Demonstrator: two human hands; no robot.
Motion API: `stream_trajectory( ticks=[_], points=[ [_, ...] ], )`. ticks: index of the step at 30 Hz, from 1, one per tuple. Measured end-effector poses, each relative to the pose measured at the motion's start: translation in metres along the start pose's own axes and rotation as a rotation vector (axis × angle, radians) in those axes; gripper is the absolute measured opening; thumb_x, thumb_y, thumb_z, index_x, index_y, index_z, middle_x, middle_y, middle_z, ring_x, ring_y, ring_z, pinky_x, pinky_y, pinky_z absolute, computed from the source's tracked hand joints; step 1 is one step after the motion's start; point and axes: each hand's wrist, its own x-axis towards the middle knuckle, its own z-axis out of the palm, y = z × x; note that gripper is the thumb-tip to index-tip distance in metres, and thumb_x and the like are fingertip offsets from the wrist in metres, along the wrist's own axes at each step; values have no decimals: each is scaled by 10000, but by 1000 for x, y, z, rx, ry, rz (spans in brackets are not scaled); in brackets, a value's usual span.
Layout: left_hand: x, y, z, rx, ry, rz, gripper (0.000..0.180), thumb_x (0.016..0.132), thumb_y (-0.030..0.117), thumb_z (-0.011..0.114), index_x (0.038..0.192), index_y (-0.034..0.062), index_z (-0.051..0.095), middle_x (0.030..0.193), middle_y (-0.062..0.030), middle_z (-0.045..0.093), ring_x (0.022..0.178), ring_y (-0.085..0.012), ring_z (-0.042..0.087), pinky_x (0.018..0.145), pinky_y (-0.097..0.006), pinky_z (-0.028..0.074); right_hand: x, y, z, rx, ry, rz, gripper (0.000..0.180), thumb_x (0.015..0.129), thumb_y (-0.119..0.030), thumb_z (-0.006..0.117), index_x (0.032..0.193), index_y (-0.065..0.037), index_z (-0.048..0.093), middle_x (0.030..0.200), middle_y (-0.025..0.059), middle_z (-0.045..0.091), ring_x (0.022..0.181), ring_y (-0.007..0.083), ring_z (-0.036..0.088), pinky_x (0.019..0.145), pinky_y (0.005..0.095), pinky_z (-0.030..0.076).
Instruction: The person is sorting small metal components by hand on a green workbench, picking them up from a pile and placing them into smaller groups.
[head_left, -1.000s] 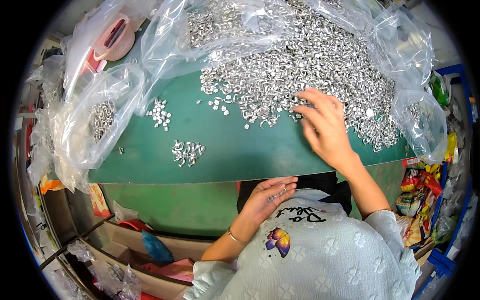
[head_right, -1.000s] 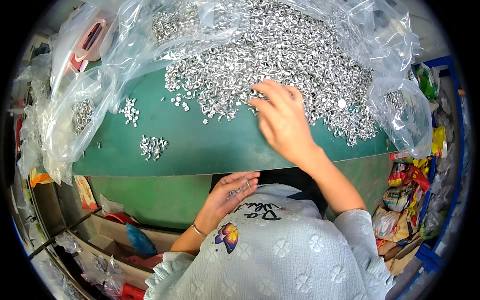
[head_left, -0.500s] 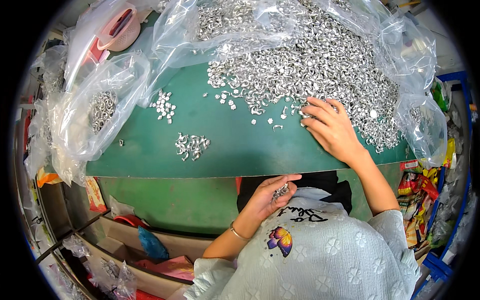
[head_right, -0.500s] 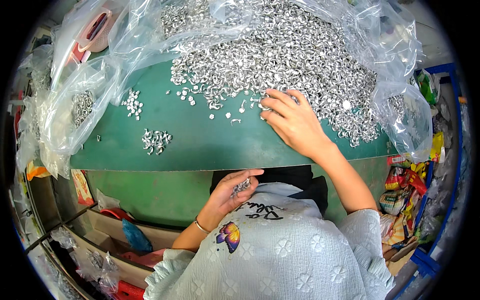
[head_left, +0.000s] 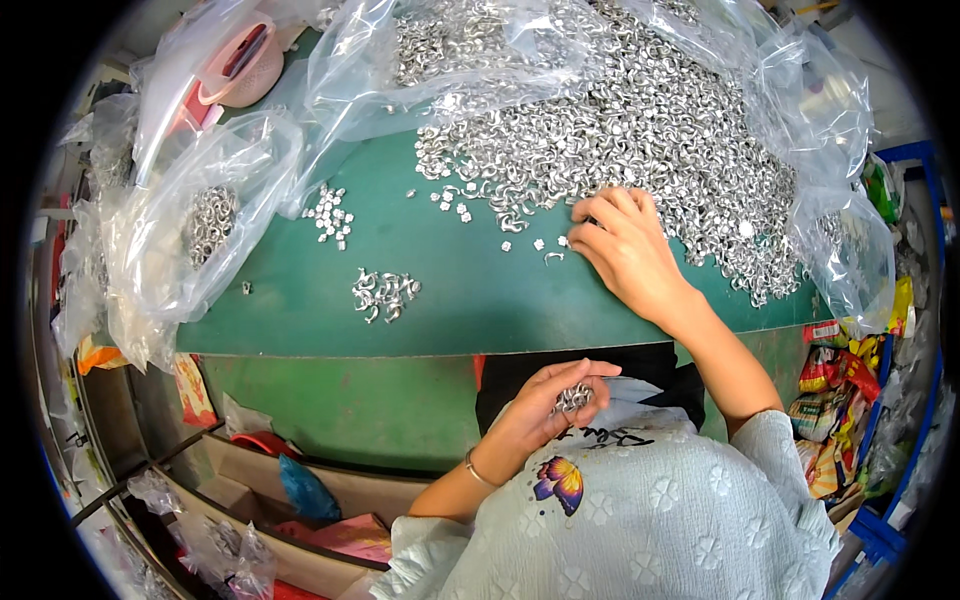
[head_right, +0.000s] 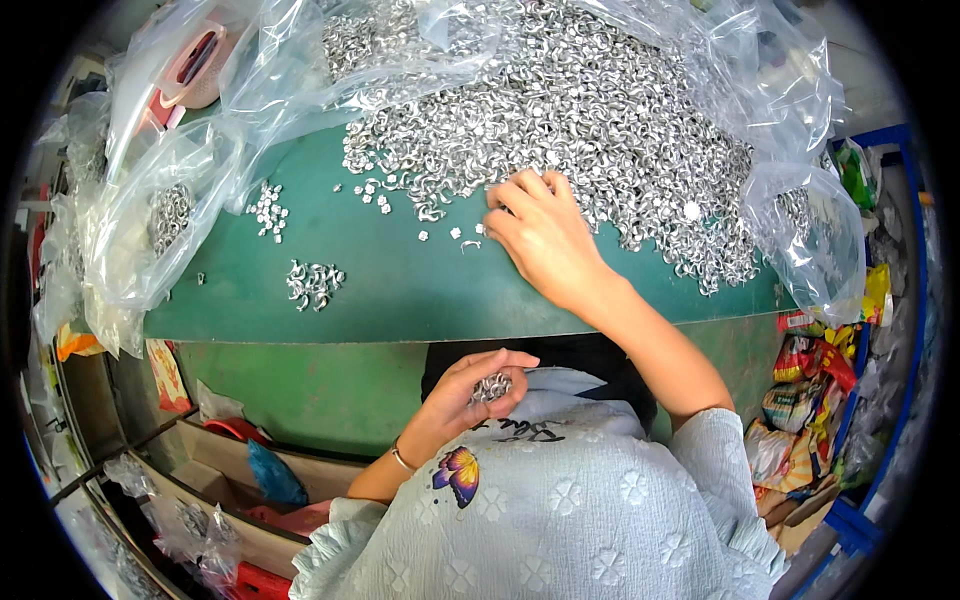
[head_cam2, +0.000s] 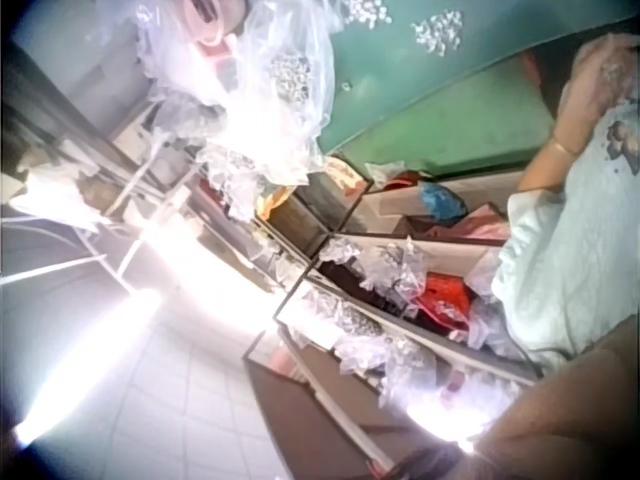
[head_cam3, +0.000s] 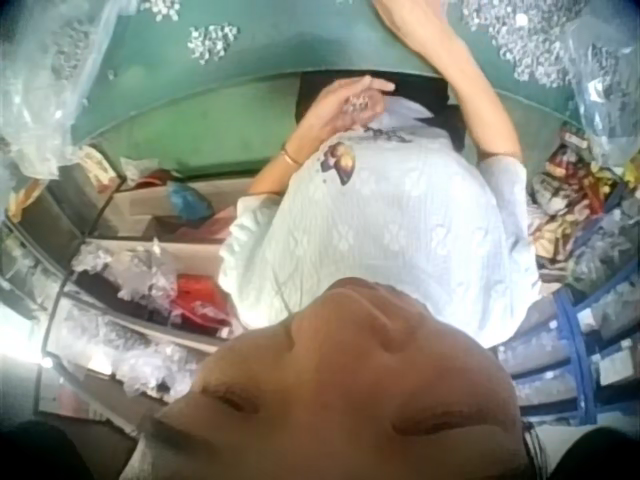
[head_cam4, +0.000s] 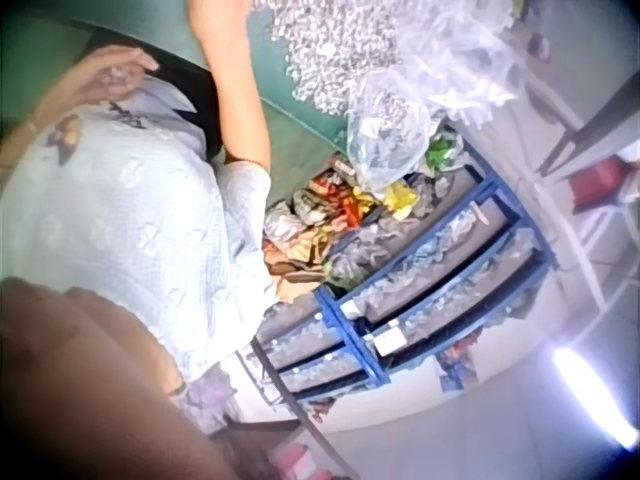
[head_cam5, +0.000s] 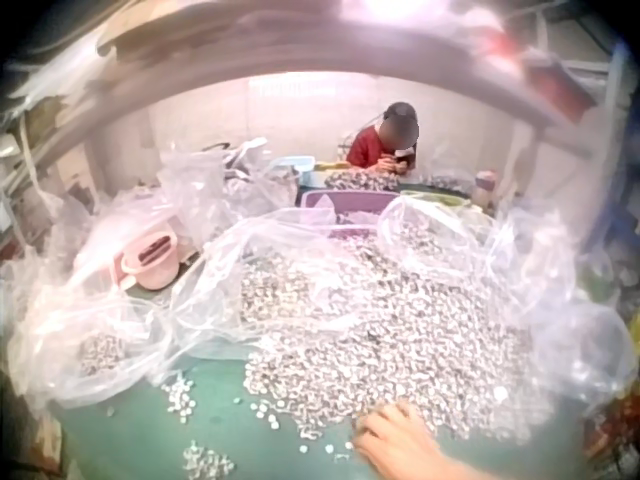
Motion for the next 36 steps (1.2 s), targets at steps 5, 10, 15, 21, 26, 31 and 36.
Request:
stream_trajectory(
  ticks=[5,10,15,21,26,31,36],
  points=[
    [0,-3,-7,15,50,-6,357,1016,252,490,1225,-25,576,725,-45,571,542,-83,425,513,-239,371,7,-4,-7,116,23,8,256,789,-97,687,1038,-49,650,1099,66,595,1115,247,520,949,411,375],
    [8,-8,-1,48,30,32,334,1000,226,526,1244,3,577,816,-32,576,636,-80,455,581,-230,385,37,-22,20,93,5,-215,407,807,-139,672,1199,-53,602,1238,68,571,1251,271,472,1056,459,341],
    [4,-10,-10,-66,34,64,330,937,104,574,1254,10,586,972,-47,602,806,-104,531,743,-240,456,13,8,9,-91,-69,-227,260,779,-133,662,1032,-77,645,1196,48,588,1237,247,484,1061,465,340],
    [5,-8,-6,-54,32,88,342,910,49,560,1246,-15,583,1060,-84,631,950,-162,605,928,-301,492,-8,30,-13,-154,53,-110,195,767,-35,652,956,-78,632,1091,66,590,1144,257,534,999,444,373],
    [3,0,16,-65,146,76,311,957,120,536,1218,-43,583,1050,-114,647,929,-203,624,892,-322,509,-5,31,-17,-19,223,45,214,789,-34,668,996,-57,619,1073,85,581,1079,291,547,933,439,393],
    [7,-6,-5,-144,-15,34,328,1026,275,452,1010,-11,610,681,-89,571,541,-145,492,502,-255,398,37,-4,-6,145,111,-71,332,793,-91,691,1111,-48,606,1147,101,571,1132,297,523,946,420,407],
    [1,-8,-11,-223,-56,26,397,1038,324,421,817,33,576,519,-24,392,429,-97,334,393,-223,261,68,-53,29,452,-62,-283,332,812,-107,683,1131,-60,605,1156,93,567,1097,305,526,944,423,401]
  ],
)
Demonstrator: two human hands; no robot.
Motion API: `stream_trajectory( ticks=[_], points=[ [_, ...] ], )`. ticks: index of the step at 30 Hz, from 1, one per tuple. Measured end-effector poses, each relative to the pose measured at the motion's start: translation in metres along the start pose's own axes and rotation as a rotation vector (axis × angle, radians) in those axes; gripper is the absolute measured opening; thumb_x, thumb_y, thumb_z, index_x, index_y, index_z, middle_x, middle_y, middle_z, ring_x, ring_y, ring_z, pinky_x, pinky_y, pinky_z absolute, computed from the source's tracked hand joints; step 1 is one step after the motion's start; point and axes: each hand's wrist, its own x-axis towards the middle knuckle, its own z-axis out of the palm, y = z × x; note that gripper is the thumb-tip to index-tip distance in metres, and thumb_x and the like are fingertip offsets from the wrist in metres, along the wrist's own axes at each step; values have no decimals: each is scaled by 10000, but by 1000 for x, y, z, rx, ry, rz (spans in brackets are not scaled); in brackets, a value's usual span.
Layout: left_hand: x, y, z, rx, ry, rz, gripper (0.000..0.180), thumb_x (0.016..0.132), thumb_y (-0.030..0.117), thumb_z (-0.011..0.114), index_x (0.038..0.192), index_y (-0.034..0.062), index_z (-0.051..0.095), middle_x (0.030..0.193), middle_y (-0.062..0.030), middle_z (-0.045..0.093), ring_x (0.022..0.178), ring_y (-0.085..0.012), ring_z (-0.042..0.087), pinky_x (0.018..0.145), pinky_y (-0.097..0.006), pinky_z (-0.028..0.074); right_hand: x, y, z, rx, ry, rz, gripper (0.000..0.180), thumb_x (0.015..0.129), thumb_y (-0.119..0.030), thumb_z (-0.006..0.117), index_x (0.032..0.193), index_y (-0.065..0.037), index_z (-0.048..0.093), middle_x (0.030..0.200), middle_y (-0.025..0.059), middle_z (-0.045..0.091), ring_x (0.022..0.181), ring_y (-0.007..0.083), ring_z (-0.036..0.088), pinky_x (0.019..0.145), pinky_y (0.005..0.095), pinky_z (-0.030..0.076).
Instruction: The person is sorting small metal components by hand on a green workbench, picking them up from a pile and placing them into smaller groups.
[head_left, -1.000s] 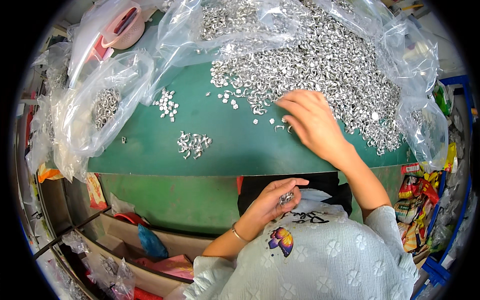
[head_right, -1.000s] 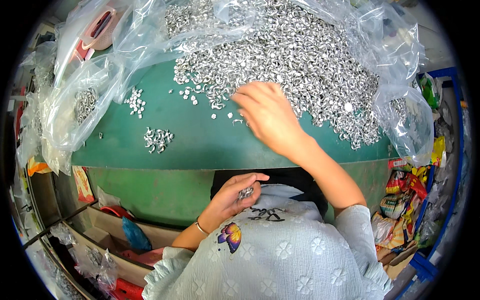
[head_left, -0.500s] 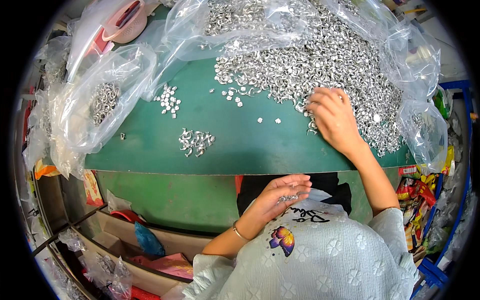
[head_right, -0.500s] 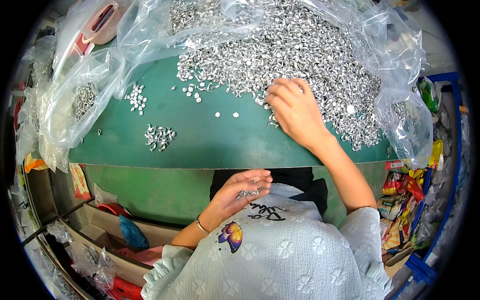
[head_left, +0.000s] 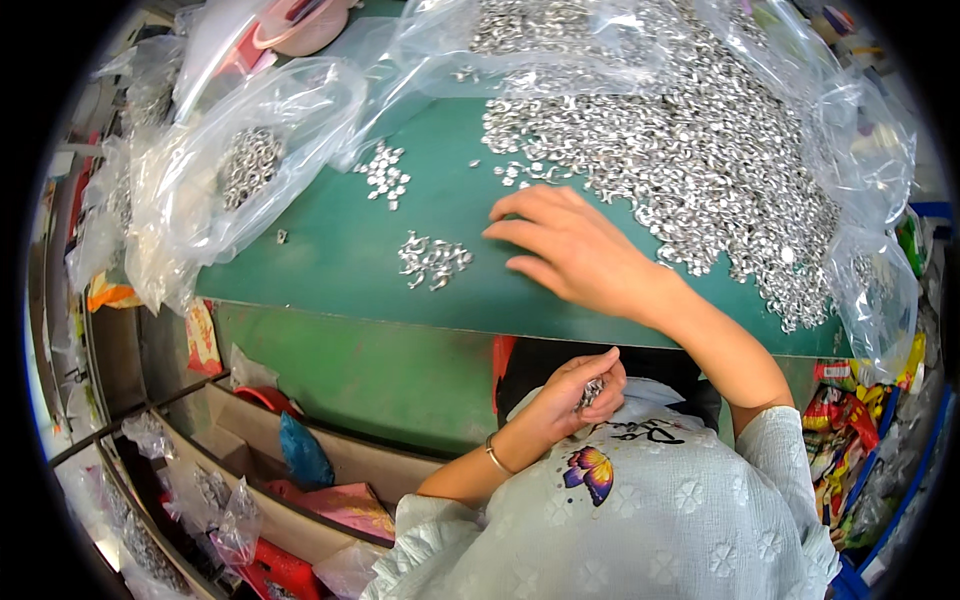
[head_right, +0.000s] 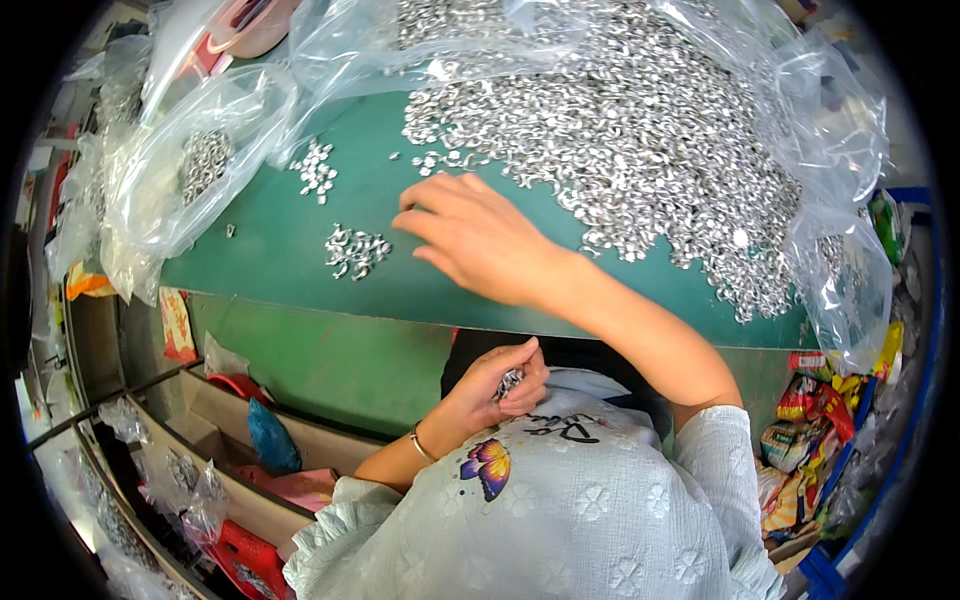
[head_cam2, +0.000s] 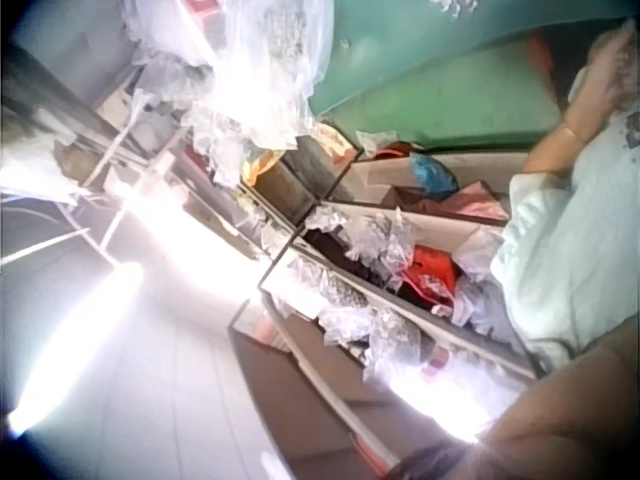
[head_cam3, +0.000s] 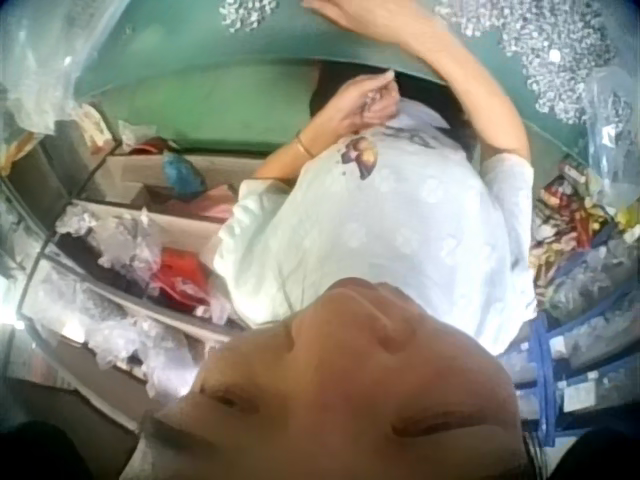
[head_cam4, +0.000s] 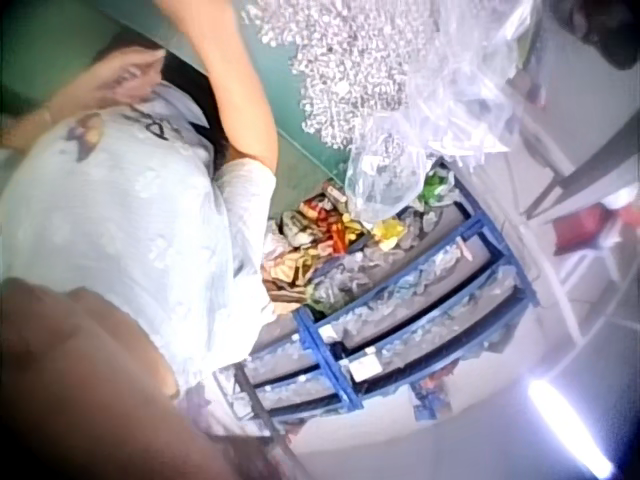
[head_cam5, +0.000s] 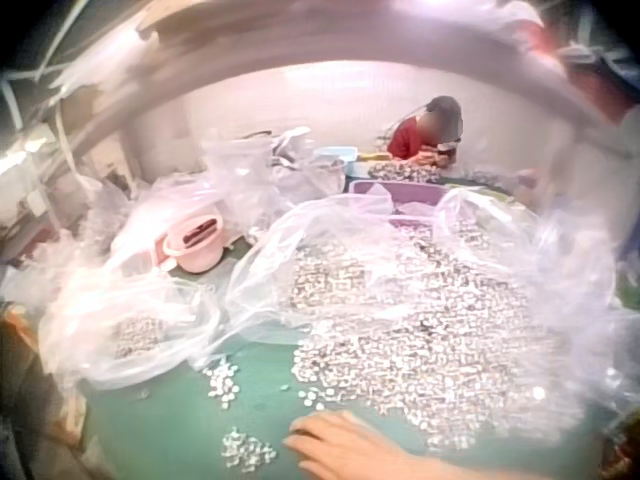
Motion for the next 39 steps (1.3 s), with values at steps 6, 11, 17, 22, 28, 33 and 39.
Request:
stream_trajectory(
  ticks=[6,11,17,22,28,33,39],
  points=[
    [-11,3,-8,32,78,117,430,1036,316,430,703,55,510,492,5,362,415,-78,324,380,-223,232,30,-23,45,-58,67,154,194,799,-109,707,961,-61,613,986,72,553,940,265,521,799,393,404],
    [-14,0,-21,10,62,80,402,1014,337,487,776,34,600,455,1,369,367,-77,297,347,-223,193,22,-11,42,-10,-29,130,192,792,-108,711,941,-52,604,953,81,557,914,276,518,782,386,398],
    [-15,5,-23,14,43,42,403,1010,341,494,755,47,600,453,6,362,358,-71,293,340,-224,181,18,-19,33,-12,39,164,214,766,-84,728,944,-46,616,939,75,557,909,273,521,786,391,404],
    [-18,11,-16,25,111,43,492,1025,344,450,617,70,491,450,22,338,370,-68,295,353,-229,198,15,-15,35,-36,-74,189,215,763,-93,736,942,-44,627,914,74,562,897,269,518,775,385,401],
    [-22,10,-22,-4,75,126,518,1027,340,432,575,86,424,474,10,340,383,-82,309,367,-233,215,20,-12,28,64,56,110,195,767,-53,718,940,-35,629,930,85,586,900,275,537,797,380,417],
    [-56,7,-4,-140,66,476,434,1041,302,389,730,32,526,576,-62,447,449,-141,398,417,-255,294,18,-36,16,420,24,1,258,743,-16,718,986,-28,631,957,102,628,910,292,577,813,382,442],
    [-65,24,-9,-201,289,696,366,1033,317,412,995,24,629,932,-143,656,841,-247,617,725,-344,498,15,-36,15,411,-195,5,275,781,-110,725,1032,-36,642,1018,98,635,956,294,582,879,410,433]
  ],
)
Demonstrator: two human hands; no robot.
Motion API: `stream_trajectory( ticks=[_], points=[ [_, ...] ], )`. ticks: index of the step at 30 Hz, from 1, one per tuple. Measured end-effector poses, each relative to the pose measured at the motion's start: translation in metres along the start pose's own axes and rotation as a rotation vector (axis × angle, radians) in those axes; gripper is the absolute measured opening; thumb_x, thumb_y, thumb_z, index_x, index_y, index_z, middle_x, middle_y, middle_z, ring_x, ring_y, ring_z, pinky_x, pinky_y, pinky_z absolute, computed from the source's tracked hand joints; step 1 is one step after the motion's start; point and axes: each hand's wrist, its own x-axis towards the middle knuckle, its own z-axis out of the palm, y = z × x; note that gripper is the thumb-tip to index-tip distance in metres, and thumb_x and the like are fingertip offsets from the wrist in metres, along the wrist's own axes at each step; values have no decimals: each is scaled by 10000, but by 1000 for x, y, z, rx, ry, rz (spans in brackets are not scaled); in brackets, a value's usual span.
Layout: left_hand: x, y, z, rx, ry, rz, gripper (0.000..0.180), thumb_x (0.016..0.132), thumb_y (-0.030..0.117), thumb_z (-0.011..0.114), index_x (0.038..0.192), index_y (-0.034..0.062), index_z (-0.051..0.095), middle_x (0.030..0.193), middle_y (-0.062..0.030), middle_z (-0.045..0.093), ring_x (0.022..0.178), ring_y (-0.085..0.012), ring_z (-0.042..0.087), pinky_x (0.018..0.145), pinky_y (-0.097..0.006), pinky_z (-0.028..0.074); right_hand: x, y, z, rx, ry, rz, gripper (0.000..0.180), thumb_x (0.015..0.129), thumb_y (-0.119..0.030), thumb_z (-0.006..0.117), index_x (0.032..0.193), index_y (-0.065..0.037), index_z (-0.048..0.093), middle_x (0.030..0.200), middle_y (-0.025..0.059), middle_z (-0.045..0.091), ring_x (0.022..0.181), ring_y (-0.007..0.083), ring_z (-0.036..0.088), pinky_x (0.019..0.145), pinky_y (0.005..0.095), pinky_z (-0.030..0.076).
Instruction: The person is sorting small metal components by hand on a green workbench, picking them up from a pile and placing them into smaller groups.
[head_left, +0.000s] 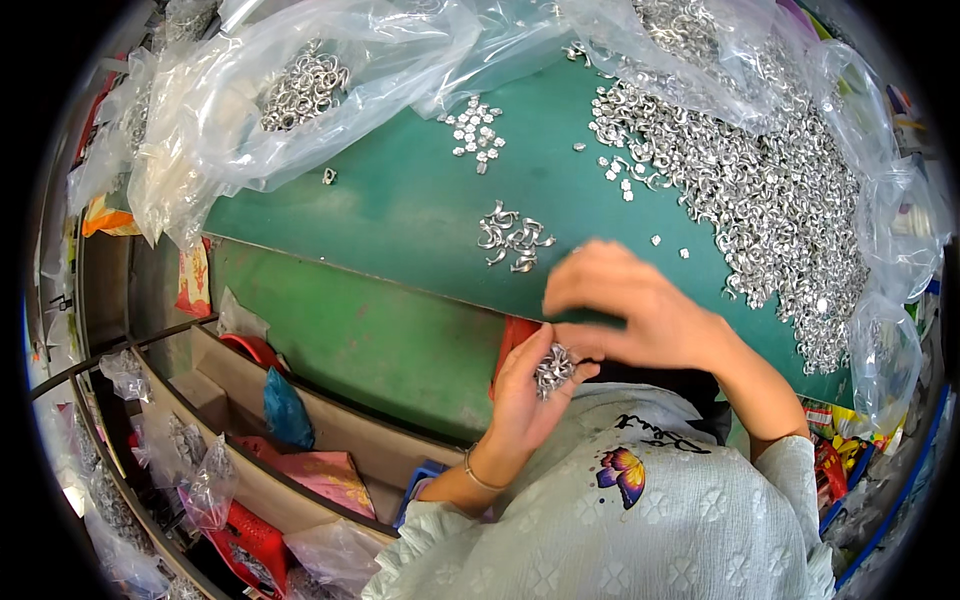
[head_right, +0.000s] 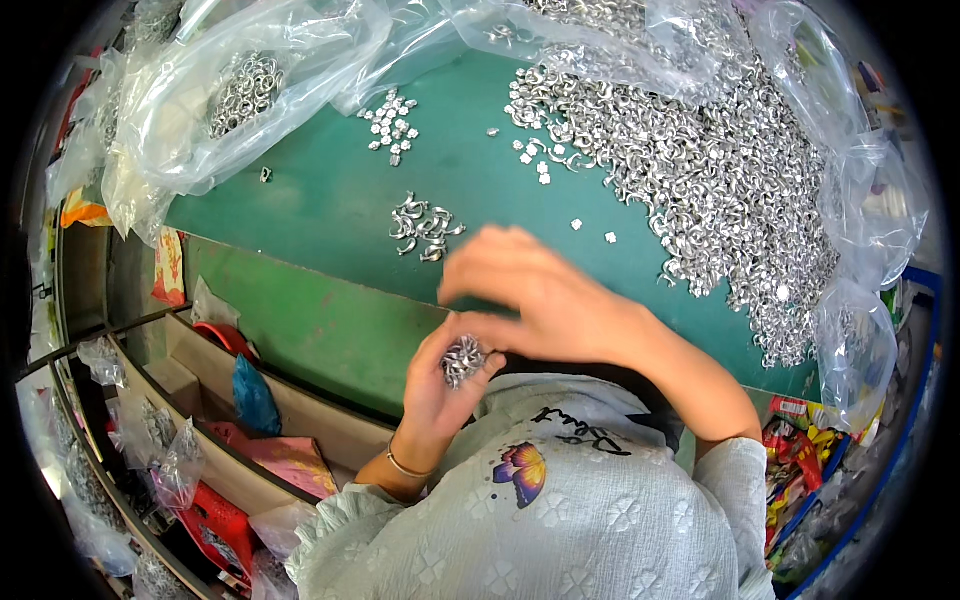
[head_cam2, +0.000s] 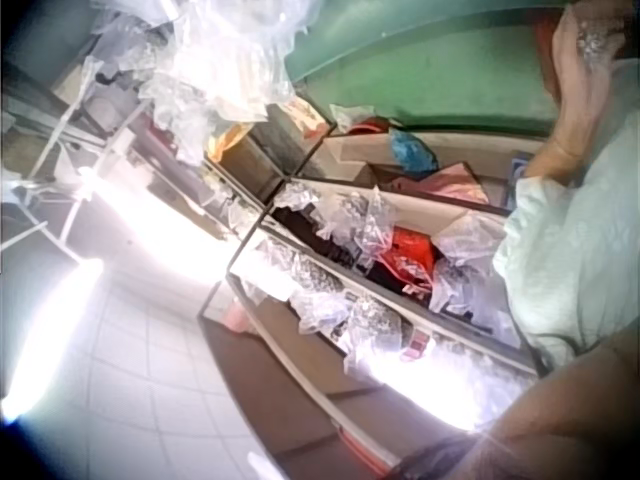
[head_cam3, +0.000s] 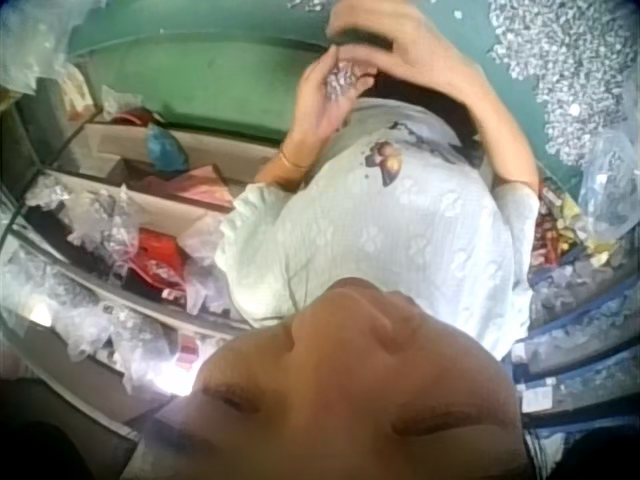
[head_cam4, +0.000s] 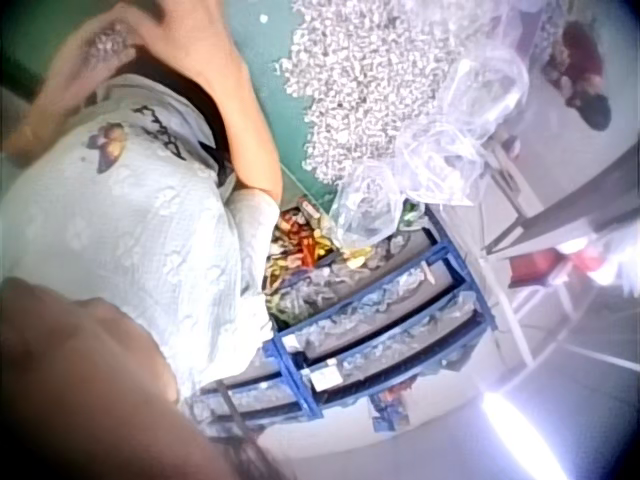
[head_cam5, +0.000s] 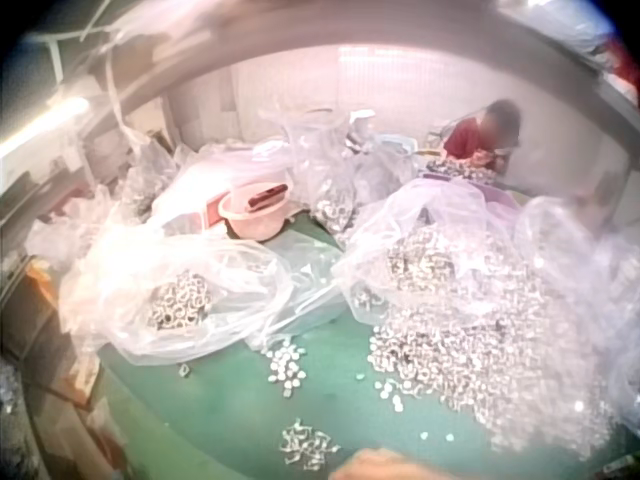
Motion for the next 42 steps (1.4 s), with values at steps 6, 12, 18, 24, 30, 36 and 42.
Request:
stream_trajectory(
  ticks=[6,12,18,24,30,36,42],
  points=[
    [7,-14,-2,-65,-112,-177,390,1048,330,399,785,89,555,547,-7,351,452,-96,309,392,-216,259,19,25,14,-443,61,0,398,824,-132,698,1200,-49,599,1256,80,597,1302,309,459,1009,438,377],
    [9,-14,-12,12,-208,-164,390,1050,337,389,843,73,588,513,-1,362,419,-96,313,389,-225,265,14,32,0,-325,240,111,274,808,-92,697,1077,-59,653,1132,78,625,1102,288,552,945,411,405],
    [4,-12,8,212,-101,-73,396,1043,305,404,1089,-26,617,646,-79,562,503,-154,486,469,-248,393,38,40,13,-436,216,81,121,797,-94,697,912,-59,685,881,51,568,895,237,498,788,365,384],
    [0,0,13,12,-187,6,455,1038,271,374,1347,-54,450,1282,-221,560,1142,-287,586,937,-387,503,34,30,-1,-231,258,149,74,797,-70,684,844,-42,634,858,60,601,866,253,526,806,364,403],
    [5,9,26,-39,-161,214,508,1051,251,284,1465,-44,282,1536,-203,277,1431,-316,272,1184,-455,219,15,2,-12,133,78,250,96,820,-88,686,860,-19,632,824,55,609,789,173,557,681,305,455],
    [7,11,25,-95,-224,244,503,1050,243,274,1458,-50,284,1547,-216,242,1448,-324,222,1198,-442,187,4,14,-12,580,89,586,121,890,-137,663,905,-17,669,818,-31,611,700,38,494,575,221,387],
    [7,9,25,-120,-221,197,504,1042,250,313,1438,-61,309,1510,-237,295,1432,-338,249,1192,-451,207,1,14,-10,383,196,499,89,858,-87,674,910,-17,656,810,1,625,687,99,510,648,276,423]
  ],
)
